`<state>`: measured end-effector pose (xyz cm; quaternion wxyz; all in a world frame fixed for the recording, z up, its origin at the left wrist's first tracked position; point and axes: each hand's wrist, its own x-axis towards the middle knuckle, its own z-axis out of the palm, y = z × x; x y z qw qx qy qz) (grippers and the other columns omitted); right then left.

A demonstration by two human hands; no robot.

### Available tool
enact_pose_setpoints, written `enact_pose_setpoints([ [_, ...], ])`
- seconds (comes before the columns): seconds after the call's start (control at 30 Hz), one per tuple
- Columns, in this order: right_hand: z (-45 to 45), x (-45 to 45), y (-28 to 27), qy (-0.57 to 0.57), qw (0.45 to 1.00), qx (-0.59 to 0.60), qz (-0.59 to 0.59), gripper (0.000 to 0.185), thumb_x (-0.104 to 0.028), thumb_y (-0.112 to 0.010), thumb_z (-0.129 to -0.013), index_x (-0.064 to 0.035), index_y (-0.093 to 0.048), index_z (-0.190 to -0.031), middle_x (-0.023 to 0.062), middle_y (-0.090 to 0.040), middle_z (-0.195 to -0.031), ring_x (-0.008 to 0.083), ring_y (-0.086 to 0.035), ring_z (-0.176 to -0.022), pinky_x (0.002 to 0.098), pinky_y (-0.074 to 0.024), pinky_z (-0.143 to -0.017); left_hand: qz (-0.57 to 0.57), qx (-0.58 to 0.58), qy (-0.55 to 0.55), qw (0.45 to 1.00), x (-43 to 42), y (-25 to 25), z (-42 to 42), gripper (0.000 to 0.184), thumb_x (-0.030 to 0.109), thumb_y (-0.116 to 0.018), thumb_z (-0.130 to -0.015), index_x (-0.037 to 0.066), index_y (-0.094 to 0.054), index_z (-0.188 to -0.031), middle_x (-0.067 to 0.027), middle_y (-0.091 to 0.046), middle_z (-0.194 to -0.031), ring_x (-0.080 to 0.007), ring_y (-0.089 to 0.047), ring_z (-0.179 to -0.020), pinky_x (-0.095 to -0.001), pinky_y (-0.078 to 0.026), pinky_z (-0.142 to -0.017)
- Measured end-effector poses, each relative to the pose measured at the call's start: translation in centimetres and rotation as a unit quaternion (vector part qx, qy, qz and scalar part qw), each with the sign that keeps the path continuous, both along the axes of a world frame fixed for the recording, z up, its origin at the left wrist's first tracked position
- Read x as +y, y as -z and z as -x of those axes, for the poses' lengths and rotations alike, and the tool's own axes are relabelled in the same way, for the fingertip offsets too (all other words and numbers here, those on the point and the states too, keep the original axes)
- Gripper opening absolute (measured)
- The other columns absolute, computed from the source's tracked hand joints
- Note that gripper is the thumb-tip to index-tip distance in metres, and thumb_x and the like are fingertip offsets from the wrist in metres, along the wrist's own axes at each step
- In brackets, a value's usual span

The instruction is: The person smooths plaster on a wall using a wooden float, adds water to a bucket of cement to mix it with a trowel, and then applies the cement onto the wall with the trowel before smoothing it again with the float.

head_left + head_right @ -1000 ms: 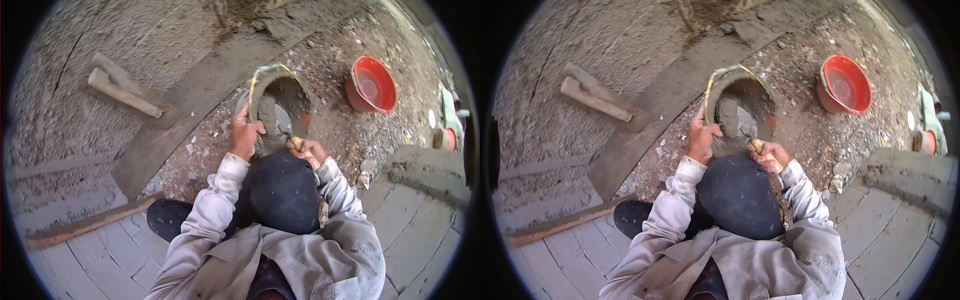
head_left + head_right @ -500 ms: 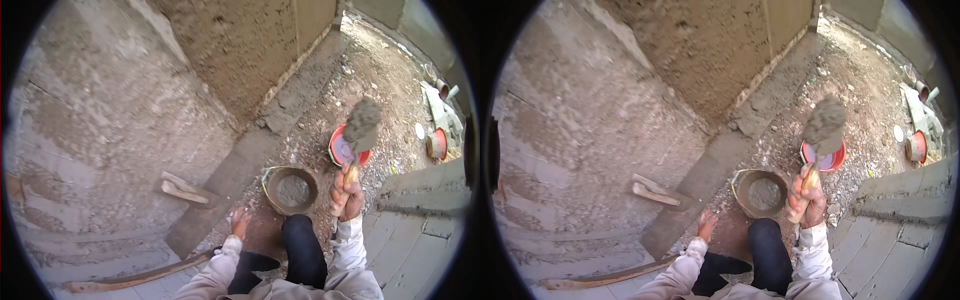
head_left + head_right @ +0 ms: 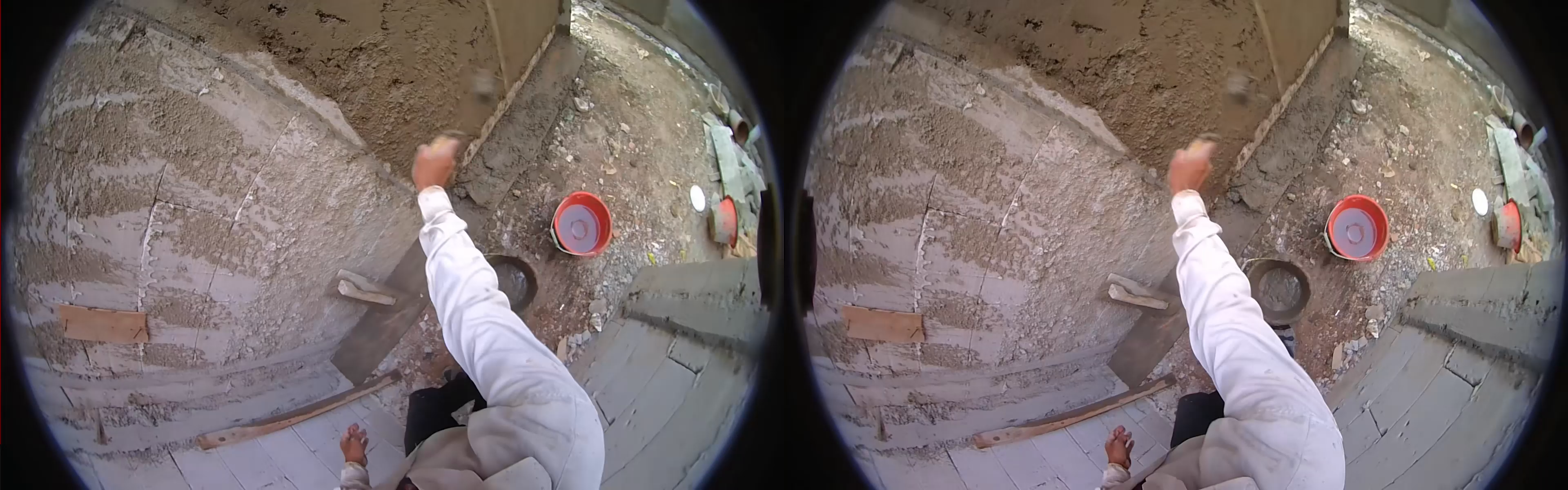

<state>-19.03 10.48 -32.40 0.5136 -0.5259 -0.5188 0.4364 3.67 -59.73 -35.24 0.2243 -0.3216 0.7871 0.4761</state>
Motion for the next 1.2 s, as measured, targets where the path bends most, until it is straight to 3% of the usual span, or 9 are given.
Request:
enact_pose_setpoints([
  [0.13, -1.4, -11.9, -7.3, -0.423, 0.898, 0.042, -0.112, 0.033, -0.011, -0.060, -0.079, -0.0001, -0.048, -0.108, 0.0272, -0.063, -0.076, 0.0493, -0.064, -0.076, 0.0547, -0.0513, -0.066, 0.034, 0.016, -0.028, 0.999, -2.5, -2.3, -3.1, 0.027, 0.003, -0.059, -0.089, 0.006, -0.058, -0.115, -0.0037, -0.062, -0.111, -0.0189, -0.062, -0.084, -0.0314, -0.048, -0.067],
  [0.27, -12.2, -24.1, -12.5, -0.524, 0.841, 0.088, -0.098, 0.041, -0.016, -0.063, -0.078, -0.0013, -0.051, -0.114, 0.0282, -0.063, -0.078, 0.0488, -0.064, -0.080, 0.0546, -0.0511, -0.069, -0.001, 0.026, 0.001, 1.000, -4.6, -1.3, 0.0, 0.031, -0.002, -0.054, -0.090, -0.002, -0.060, -0.120, -0.0090, -0.065, -0.110, -0.0190, -0.062, -0.076, -0.0285, -0.048, -0.058],
  [0.4, -26.4, -27.6, -5.6, -0.575, 0.794, -0.194, 0.031, 0.049, -0.018, -0.064, -0.077, -0.0022, -0.051, -0.121, 0.0254, -0.068, -0.090, 0.0468, -0.065, -0.087, 0.0547, -0.0524, -0.075, -0.084, 0.050, 0.182, 0.978, -2.2, -5.8, 6.8, 0.041, 0.000, -0.055, -0.094, -0.006, -0.051, -0.135, -0.0122, -0.056, -0.132, -0.0167, -0.056, -0.109, -0.0273, -0.048, -0.093],
  [0.57, -51.7, -28.8, 2.4, -0.433, 0.774, -0.430, 0.168, 0.047, -0.031, -0.067, -0.080, -0.0080, -0.056, -0.120, 0.0267, -0.068, -0.095, 0.0433, -0.068, -0.087, 0.0503, -0.0538, -0.077, -0.052, 0.054, 0.325, 0.943, -0.4, -8.4, 14.1, 0.039, 0.000, -0.059, -0.094, -0.001, -0.054, -0.133, -0.0062, -0.057, -0.129, -0.0111, -0.056, -0.105, -0.0245, -0.048, -0.089],
  [0.7, -63.0, -35.9, -2.3, -0.266, 0.753, -0.412, 0.439, 0.047, -0.028, -0.066, -0.083, -0.0047, -0.052, -0.121, 0.0205, -0.068, -0.087, 0.0342, -0.069, -0.070, 0.0434, -0.0552, -0.060, -0.051, 0.004, 0.267, 0.962, 1.0, -8.6, 17.1, 0.040, 0.002, -0.058, -0.094, 0.004, -0.054, -0.134, -0.0068, -0.057, -0.133, -0.0140, -0.057, -0.113, -0.0284, -0.046, -0.095],
  [0.77, -65.6, -41.6, -0.5, -0.164, 0.765, -0.345, 0.518, 0.040, -0.022, -0.066, -0.083, -0.0096, -0.052, -0.118, 0.0122, -0.058, -0.071, 0.0221, -0.058, -0.052, 0.0390, -0.0477, -0.044, -0.076, 0.000, 0.266, 0.961, 1.8, -8.5, 18.0, 0.041, 0.002, -0.058, -0.094, 0.005, -0.054, -0.134, -0.0069, -0.057, -0.135, -0.0156, -0.058, -0.114, -0.0300, -0.046, -0.096],
  [0.9, -67.3, -54.1, 7.8, -0.075, 0.782, -0.202, 0.585, 0.042, -0.021, -0.066, -0.080, -0.0024, -0.051, -0.115, 0.0167, -0.066, -0.076, 0.0264, -0.063, -0.050, 0.0409, -0.0522, -0.048, -0.106, 0.037, 0.313, 0.943, 5.8, -9.6, 20.7, 0.041, 0.003, -0.059, -0.094, 0.005, -0.054, -0.135, -0.0086, -0.057, -0.135, -0.0178, -0.058, -0.117, -0.0322, -0.049, -0.093],
  [1.07, -64.5, -62.6, 13.5, -0.229, 0.737, -0.367, 0.520, 0.043, -0.031, -0.063, -0.081, 0.0024, -0.059, -0.108, 0.0232, -0.067, -0.086, 0.0342, -0.066, -0.070, 0.0446, -0.0527, -0.062, -0.159, 0.185, 0.390, 0.888, 14.8, -17.8, 27.6, 0.045, 0.002, -0.053, -0.097, -0.002, -0.047, -0.141, -0.0116, -0.052, -0.143, -0.0239, -0.055, -0.126, -0.0371, -0.046, -0.103],
  [1.2, -64.6, -59.7, 17.8, -0.331, 0.701, -0.440, 0.453, 0.049, -0.038, -0.059, -0.082, 0.0049, -0.064, -0.104, 0.0273, -0.067, -0.094, 0.0396, -0.065, -0.084, 0.0468, -0.0521, -0.072, -0.085, 0.443, 0.459, 0.766, 22.3, -29.4, 32.1, 0.047, -0.008, -0.055, -0.090, -0.005, -0.052, -0.136, -0.0152, -0.059, -0.134, -0.0245, -0.058, -0.123, -0.0345, -0.048, -0.101],
])
